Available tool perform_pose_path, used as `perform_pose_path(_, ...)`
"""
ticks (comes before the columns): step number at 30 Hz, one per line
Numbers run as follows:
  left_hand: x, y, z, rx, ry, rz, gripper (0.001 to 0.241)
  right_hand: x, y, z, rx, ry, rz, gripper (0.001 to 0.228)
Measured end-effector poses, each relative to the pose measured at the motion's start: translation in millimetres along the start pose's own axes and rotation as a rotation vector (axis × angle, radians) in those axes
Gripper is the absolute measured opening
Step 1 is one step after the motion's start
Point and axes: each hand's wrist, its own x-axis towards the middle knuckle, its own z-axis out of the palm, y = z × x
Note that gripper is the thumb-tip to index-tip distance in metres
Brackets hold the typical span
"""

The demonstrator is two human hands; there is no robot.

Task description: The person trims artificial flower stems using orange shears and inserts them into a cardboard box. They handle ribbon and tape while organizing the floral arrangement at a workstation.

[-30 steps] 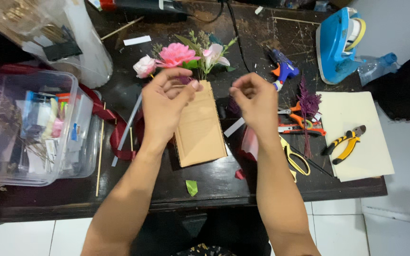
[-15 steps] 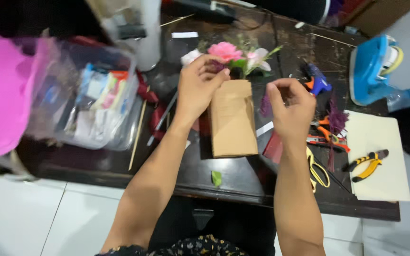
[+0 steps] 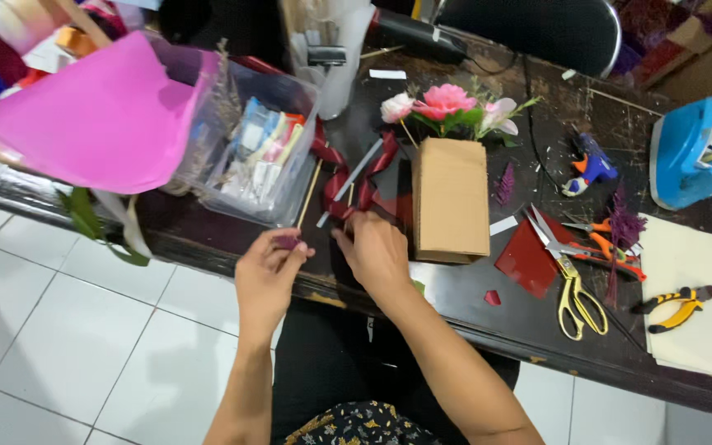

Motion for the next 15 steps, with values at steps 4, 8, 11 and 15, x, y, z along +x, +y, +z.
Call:
perform_pose_path(4, -7, -9, -4, -0.068, 0.015, -0.024, 0.027, 12, -1, 13, -0.006, 0.022, 0.071, 0.025)
perform_pose_path(8, -7, -3, 4, -0.079, -0.018, -0.001, 0.025, -2, 8, -5, 0.036, -0.08, 0.137, 0.023)
perform_pose_path(11, -4, 2, 16, -0.105, -0.056, 0.013, 0.027, -37, 16, -41, 0.176, -0.167, 0.08, 0.022)
perform_pose_path(15, 10, 19, 51, -0.103, -0.218, 0.106, 0.032, -65, 75, -62, 0.574, -0.302, 0.139, 0.02)
